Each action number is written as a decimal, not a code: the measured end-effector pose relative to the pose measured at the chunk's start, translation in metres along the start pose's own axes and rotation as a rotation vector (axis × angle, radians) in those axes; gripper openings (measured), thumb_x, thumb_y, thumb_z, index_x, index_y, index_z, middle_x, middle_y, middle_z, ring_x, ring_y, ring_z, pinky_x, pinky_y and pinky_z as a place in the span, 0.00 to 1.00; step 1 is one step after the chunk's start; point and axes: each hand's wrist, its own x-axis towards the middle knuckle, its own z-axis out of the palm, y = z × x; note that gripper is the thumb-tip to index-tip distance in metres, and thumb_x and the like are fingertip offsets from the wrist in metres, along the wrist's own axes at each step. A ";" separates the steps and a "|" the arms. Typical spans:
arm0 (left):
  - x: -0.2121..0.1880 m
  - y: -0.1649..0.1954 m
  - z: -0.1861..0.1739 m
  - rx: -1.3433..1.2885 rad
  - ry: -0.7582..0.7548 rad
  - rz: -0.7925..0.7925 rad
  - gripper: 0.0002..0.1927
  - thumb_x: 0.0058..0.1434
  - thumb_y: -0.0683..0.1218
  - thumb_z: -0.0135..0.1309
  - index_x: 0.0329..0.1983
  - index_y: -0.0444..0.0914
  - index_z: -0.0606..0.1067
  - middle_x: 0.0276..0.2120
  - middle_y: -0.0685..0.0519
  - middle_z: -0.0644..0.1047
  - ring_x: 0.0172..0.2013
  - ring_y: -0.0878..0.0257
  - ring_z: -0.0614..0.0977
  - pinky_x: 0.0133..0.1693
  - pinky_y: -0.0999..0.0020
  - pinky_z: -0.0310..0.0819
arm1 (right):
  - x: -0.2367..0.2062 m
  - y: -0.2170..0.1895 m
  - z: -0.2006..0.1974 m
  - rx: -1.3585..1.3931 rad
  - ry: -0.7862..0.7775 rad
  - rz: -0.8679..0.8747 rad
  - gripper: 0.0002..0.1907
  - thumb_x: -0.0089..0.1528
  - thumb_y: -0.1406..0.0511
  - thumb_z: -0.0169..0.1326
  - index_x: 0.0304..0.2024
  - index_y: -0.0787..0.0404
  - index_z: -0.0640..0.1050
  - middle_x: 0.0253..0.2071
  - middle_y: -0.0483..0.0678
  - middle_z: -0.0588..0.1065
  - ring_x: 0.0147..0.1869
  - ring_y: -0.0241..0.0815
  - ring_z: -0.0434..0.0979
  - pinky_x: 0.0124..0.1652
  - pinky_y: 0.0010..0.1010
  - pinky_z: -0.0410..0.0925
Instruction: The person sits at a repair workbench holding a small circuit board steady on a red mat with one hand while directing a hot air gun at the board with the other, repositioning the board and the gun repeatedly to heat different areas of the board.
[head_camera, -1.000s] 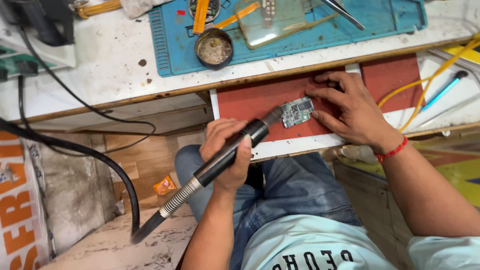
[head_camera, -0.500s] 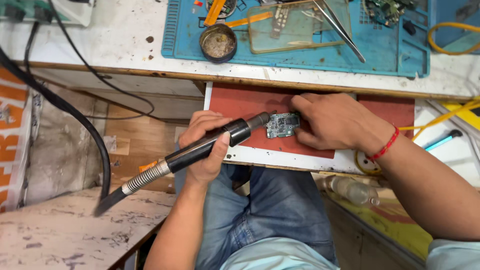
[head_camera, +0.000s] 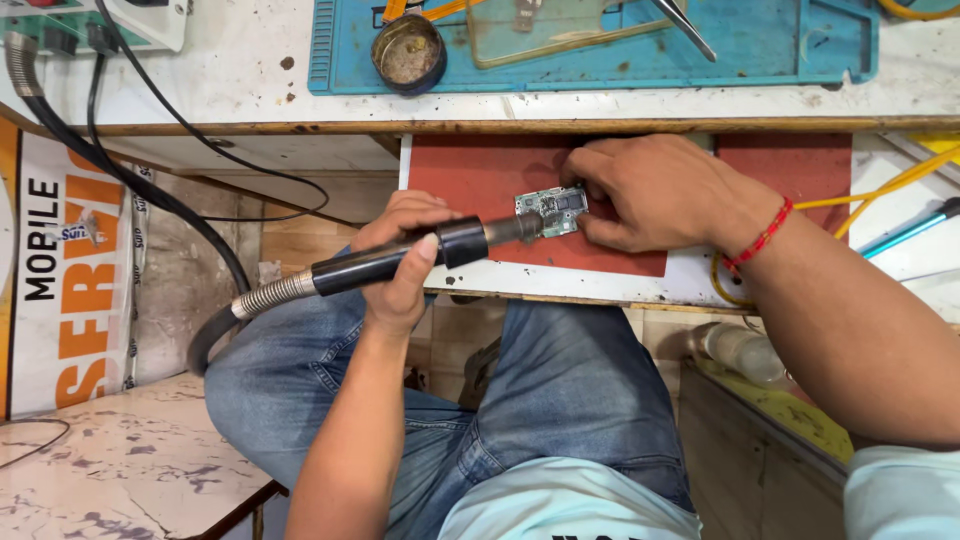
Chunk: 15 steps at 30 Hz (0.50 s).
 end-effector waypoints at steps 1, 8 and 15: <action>-0.001 0.000 0.001 -0.001 0.030 -0.016 0.17 0.62 0.50 0.55 0.42 0.29 0.79 0.41 0.44 0.83 0.50 0.52 0.79 0.59 0.57 0.73 | 0.000 -0.001 -0.001 0.002 -0.005 0.004 0.22 0.53 0.59 0.60 0.48 0.59 0.76 0.35 0.50 0.77 0.37 0.56 0.79 0.37 0.49 0.70; -0.003 -0.004 0.003 -0.003 0.096 -0.033 0.15 0.64 0.48 0.56 0.44 0.30 0.78 0.43 0.44 0.80 0.50 0.53 0.79 0.58 0.58 0.74 | -0.001 -0.001 -0.001 0.014 0.002 0.029 0.22 0.52 0.59 0.61 0.48 0.59 0.76 0.34 0.48 0.78 0.37 0.55 0.79 0.37 0.47 0.70; 0.001 -0.004 0.005 0.078 0.022 0.051 0.13 0.63 0.46 0.58 0.44 0.31 0.79 0.43 0.45 0.81 0.50 0.52 0.80 0.58 0.59 0.74 | -0.001 0.000 -0.002 0.041 0.027 0.045 0.23 0.51 0.60 0.62 0.48 0.59 0.77 0.34 0.49 0.78 0.36 0.54 0.79 0.36 0.45 0.71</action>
